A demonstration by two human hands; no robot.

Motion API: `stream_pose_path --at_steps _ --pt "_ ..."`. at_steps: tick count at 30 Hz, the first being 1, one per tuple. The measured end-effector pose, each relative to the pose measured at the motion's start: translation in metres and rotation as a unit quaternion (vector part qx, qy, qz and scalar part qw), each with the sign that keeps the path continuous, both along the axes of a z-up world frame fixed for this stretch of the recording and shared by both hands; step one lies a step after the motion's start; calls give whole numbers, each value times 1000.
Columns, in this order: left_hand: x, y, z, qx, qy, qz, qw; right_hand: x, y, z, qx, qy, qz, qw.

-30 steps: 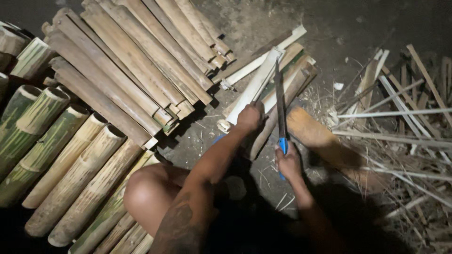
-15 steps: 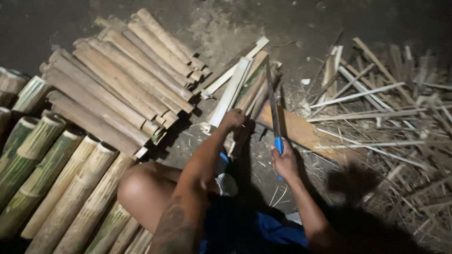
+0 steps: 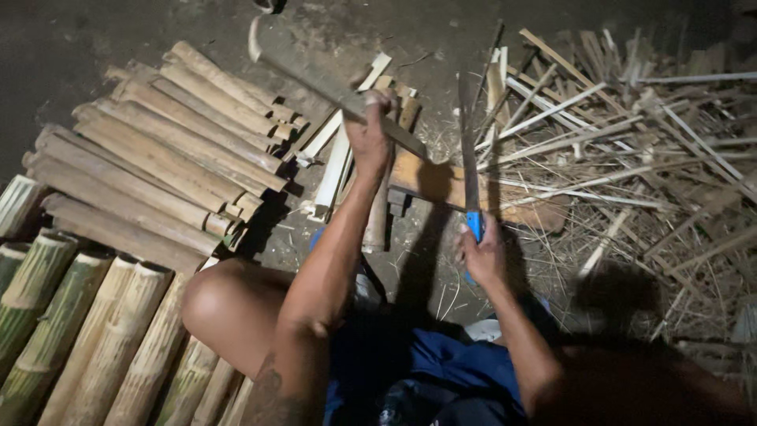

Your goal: The person splits bamboo poles into thin strips using a knife and a wooden block. They repeatedly pick up bamboo pieces, position them on the block, and split them with the knife, discarding the resulting strips to the side.

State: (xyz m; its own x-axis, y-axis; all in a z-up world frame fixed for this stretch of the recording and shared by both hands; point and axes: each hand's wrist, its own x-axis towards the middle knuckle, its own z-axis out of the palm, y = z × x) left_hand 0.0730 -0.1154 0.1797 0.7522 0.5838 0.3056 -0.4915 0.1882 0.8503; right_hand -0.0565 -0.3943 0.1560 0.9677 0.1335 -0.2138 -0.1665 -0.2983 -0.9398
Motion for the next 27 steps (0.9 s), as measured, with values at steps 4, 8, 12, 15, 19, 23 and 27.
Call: stream_pose_path --at_steps 4,8,12,15,19,23,27 --pt "-4 -48 47 97 55 -37 993 -4 -5 36 20 -29 -30 999" --pt "-13 -76 65 309 -32 -148 939 -3 -19 85 -14 -138 -5 990" --pt "-31 -88 69 496 31 -231 836 -12 -28 138 5 -141 12 990" --pt "-46 -90 79 527 13 -267 806 -21 -25 171 -43 -179 29 982" --pt "-59 -87 99 526 -12 -279 803 -27 -14 194 -139 -280 16 950" --pt "-64 -85 109 516 -9 -304 801 -30 -8 200 -108 -267 31 957" --pt "-63 -85 110 512 -26 -309 801 -30 -7 207 -58 -116 26 991"
